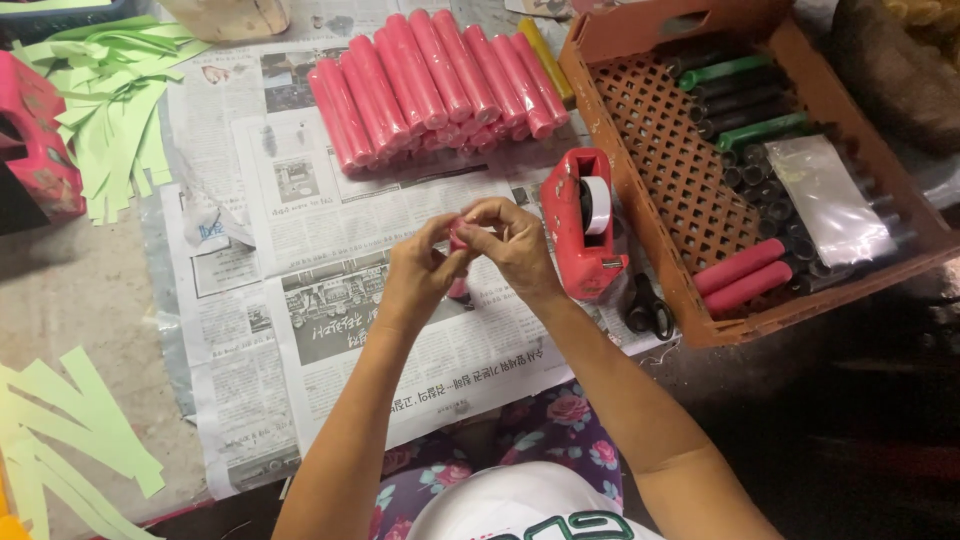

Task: Wrapping individual pink candles in protective paper and securing them with adhesive tape.

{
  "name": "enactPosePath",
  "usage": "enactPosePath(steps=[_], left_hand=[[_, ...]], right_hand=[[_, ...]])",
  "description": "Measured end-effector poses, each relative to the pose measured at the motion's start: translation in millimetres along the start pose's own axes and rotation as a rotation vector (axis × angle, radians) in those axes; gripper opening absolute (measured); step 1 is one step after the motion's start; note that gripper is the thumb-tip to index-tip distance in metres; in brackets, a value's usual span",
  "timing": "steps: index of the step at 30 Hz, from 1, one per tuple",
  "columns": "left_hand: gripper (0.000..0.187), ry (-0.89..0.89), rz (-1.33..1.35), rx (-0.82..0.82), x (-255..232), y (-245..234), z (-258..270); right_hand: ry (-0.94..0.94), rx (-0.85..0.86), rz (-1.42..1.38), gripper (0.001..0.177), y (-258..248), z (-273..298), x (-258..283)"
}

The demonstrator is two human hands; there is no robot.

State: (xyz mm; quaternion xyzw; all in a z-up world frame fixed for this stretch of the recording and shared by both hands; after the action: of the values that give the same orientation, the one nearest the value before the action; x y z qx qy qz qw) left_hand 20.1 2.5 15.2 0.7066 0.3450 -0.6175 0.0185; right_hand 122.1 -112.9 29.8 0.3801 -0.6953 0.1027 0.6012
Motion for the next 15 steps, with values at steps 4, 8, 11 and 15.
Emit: enactPosePath(steps=[4, 8, 11, 15], left_hand=[[0.042, 0.036, -0.07, -0.019, 3, 8, 8], [0.058, 0.076, -0.194, 0.028, -14, 3, 15], [0.08, 0.072, -0.177, 0.049, -33, -7, 22], [0.075, 0.124, -0.316, 0.061, -26, -9, 27]], right_hand=[[0.024, -0.046, 0.071, 0.015, 1, 6, 9], [0.013, -0.064, 0.247, 0.033, -11, -1, 3], [0.146, 0.028, 0.158, 0.031, -11, -11, 3], [0.562, 0.133, -0.09, 0.028, -26, -17, -49]])
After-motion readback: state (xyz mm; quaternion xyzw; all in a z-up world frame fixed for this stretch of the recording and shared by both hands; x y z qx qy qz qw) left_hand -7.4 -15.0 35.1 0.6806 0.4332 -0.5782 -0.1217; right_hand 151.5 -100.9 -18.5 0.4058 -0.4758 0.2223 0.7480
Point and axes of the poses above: each hand's wrist, its own z-axis away from the middle knuckle, its own y-axis out of the palm, x = y × z, the point moved 1 cm from there along -z, towards the middle knuckle, and after that the axes turned 9 degrees about -z, right-handed, at the moved point
